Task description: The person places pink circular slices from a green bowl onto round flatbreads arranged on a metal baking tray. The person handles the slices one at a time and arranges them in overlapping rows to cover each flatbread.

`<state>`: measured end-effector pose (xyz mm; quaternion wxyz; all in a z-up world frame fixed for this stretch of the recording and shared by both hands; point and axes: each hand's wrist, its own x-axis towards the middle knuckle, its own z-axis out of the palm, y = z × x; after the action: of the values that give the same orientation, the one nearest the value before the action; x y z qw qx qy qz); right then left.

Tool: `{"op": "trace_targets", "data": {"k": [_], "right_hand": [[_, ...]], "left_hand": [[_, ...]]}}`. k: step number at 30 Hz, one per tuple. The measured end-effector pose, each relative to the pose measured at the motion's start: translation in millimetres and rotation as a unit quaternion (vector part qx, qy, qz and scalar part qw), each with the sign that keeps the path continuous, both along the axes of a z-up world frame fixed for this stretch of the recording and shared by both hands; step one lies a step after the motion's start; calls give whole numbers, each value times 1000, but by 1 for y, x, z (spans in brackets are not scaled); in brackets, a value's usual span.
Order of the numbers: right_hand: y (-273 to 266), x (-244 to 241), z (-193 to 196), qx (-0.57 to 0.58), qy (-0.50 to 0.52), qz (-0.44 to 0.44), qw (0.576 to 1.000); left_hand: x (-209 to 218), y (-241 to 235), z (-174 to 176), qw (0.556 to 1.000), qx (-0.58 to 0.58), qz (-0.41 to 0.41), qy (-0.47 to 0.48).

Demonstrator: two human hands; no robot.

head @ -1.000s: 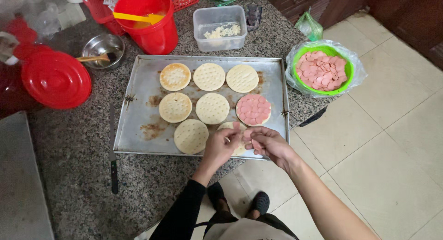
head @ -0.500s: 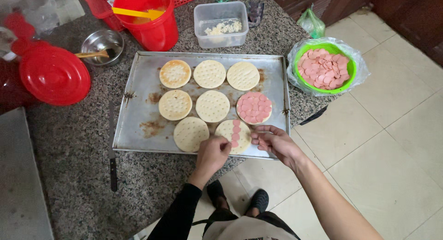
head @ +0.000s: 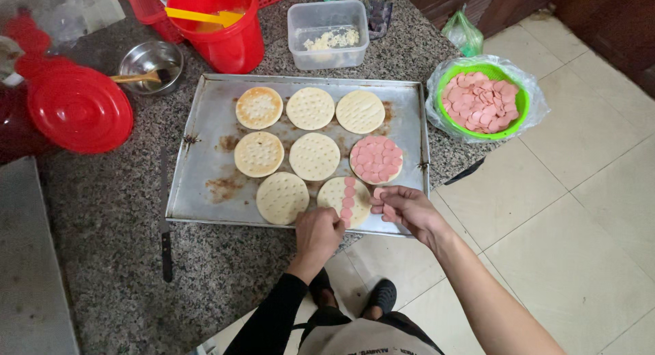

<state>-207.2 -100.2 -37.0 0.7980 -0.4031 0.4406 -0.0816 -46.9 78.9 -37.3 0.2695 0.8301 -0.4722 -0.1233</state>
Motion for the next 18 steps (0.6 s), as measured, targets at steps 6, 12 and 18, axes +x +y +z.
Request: {"op": "trace_targets", "data": {"k": [6,12,18], "right_hand": [[1,7,-12,3,-17,6,1000],[2,28,-7,25,-43,3,999],[8,45,10,-7,-57,41,998]], "left_hand": [[7,-4,23,1000,-8,8,21],[26,-32,55,937,-109,8,331],[40,-47,44,960,-122,-33,251]]}}
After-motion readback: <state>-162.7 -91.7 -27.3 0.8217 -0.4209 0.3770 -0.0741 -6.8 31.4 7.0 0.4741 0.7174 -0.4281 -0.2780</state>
